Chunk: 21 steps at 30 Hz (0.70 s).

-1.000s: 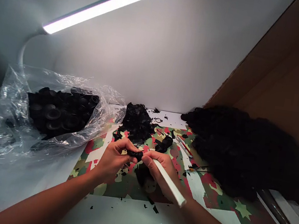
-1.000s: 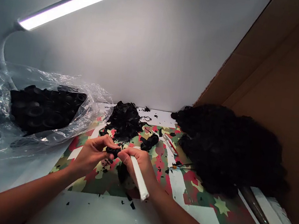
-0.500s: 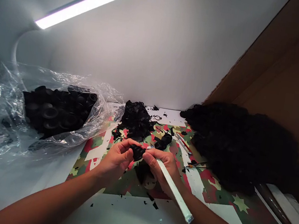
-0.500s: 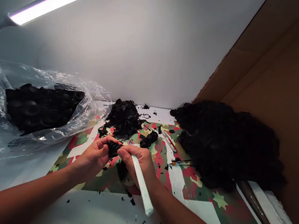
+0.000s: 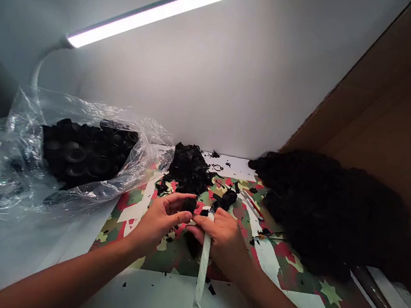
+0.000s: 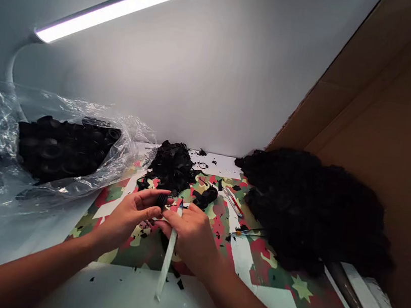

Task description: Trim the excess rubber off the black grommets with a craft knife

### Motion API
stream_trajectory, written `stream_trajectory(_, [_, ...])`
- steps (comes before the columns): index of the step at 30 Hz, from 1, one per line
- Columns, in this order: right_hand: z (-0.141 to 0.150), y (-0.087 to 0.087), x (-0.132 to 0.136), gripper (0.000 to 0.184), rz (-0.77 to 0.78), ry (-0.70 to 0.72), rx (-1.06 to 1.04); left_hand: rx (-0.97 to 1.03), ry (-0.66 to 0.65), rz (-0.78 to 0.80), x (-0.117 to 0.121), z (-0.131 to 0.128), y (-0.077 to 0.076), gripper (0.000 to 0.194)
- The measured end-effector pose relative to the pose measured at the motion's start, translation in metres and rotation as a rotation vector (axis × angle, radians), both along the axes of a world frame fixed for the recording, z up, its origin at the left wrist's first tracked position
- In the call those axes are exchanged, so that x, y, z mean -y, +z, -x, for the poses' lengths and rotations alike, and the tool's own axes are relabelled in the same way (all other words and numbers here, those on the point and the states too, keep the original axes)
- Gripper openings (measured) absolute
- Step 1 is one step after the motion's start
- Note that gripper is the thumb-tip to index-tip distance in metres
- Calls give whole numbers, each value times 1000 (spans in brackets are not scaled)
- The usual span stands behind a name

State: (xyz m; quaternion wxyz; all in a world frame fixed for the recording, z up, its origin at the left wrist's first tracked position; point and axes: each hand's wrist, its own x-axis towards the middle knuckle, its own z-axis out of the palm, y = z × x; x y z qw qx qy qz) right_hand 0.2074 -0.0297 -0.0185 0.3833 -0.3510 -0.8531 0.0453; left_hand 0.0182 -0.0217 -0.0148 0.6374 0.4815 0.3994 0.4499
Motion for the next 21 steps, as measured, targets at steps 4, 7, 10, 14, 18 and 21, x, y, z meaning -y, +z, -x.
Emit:
stream_trajectory(4, [-2,9,2,34,408,-37,-261,-11,-56,-74,0,2,1,42])
stream_trajectory(7, [-1,11,1,34,660,-68,-409,-53,-82,-81,0,1,-1,41])
stream_trajectory(10, [2,10,1,29,785,-19,-454,-71,-42,-82,0,-1,-3,41])
stream_trajectory(14, [6,8,2,33,858,-9,-487,-57,10,-72,-1,-2,0,31])
stream_trajectory(18, [4,10,0,38,858,-75,-553,-90,65,-60,-1,1,8,25])
stream_trajectory(21, [2,12,-2,31,787,-100,-558,-125,51,-37,0,2,9,25])
